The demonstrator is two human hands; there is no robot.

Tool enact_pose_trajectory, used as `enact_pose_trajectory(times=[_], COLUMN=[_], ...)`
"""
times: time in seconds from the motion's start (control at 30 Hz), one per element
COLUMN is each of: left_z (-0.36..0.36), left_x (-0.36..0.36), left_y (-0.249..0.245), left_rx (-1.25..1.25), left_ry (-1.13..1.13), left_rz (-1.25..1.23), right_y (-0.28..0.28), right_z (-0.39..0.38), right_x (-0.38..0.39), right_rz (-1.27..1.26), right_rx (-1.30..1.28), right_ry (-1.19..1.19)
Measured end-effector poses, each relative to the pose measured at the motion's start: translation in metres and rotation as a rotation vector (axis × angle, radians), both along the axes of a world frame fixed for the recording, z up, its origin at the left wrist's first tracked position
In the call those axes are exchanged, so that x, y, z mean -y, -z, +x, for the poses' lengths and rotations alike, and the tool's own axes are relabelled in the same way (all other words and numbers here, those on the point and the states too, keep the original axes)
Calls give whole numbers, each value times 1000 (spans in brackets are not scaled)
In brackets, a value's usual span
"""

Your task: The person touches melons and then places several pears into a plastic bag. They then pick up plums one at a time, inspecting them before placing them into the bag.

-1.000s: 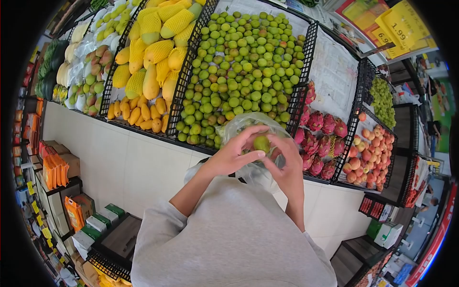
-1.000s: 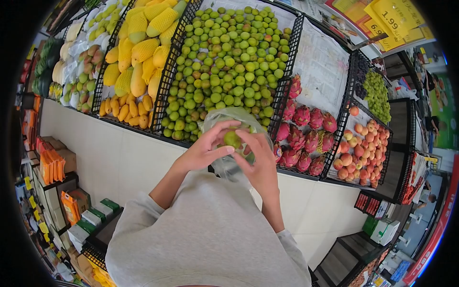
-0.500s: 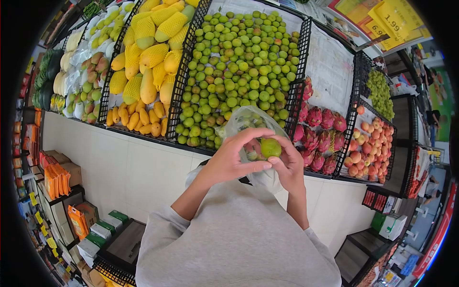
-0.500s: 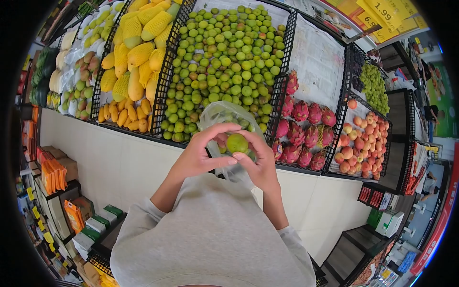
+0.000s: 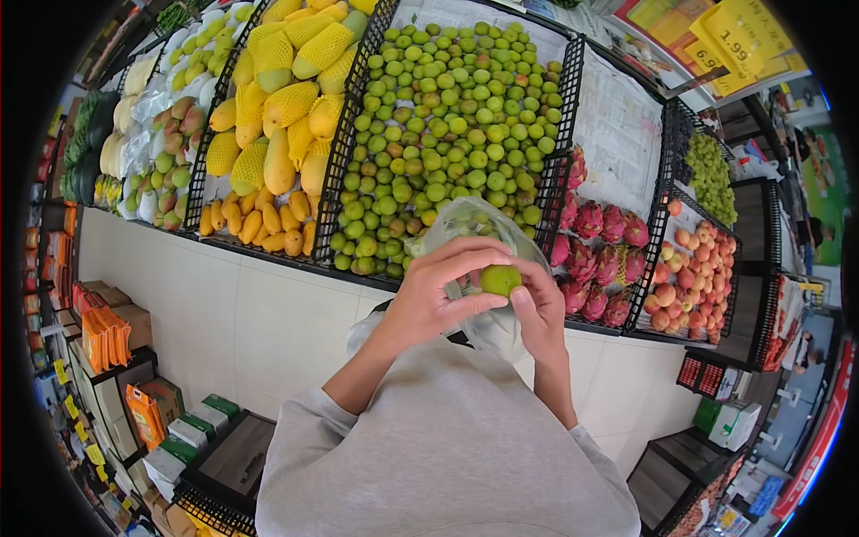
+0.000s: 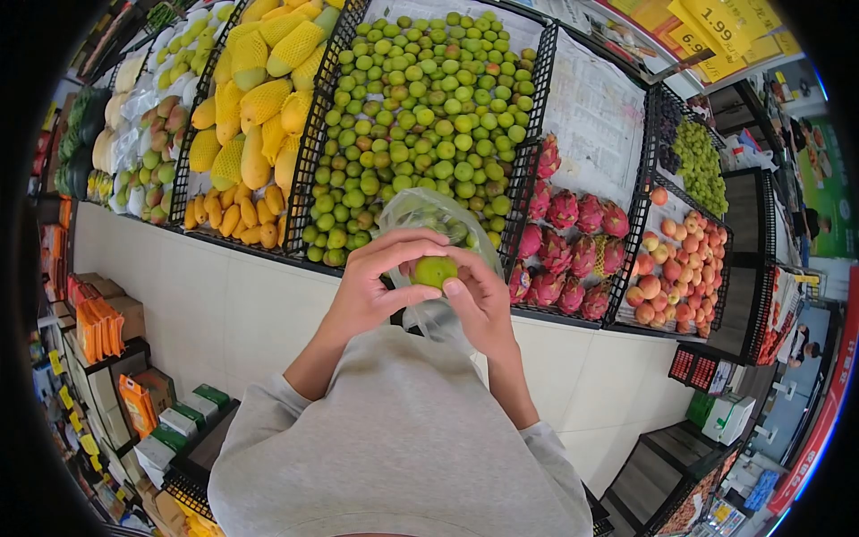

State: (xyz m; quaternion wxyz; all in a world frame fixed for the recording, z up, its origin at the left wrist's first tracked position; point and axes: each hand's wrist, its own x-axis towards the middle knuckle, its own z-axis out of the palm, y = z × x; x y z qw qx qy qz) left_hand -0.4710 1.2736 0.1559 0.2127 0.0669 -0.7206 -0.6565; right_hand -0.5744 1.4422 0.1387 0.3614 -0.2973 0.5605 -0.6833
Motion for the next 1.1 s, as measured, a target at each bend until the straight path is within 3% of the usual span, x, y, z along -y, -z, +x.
enact_pose_trajectory(times=[0.7, 0.8, 0.9, 1.03, 1.1], left_z=[-1, 2, 12, 20, 20], left_x=[9, 1, 8, 0, 2], left_y=[9, 15, 7, -4, -21], left_rx=[-25, 61, 252, 211, 249], left_ry=[57, 4, 159, 236, 262], left_rz=[-94, 85, 120, 477, 376], right_y=[-4, -1, -11, -31, -36], right_z=[3, 5, -4, 15, 16], right_x=[5, 5, 2, -4, -4], right_rz=[9, 52, 81, 171, 129], right_rx=[-61, -122, -535, -507, -597], right_ry=[23, 92, -33, -28, 35])
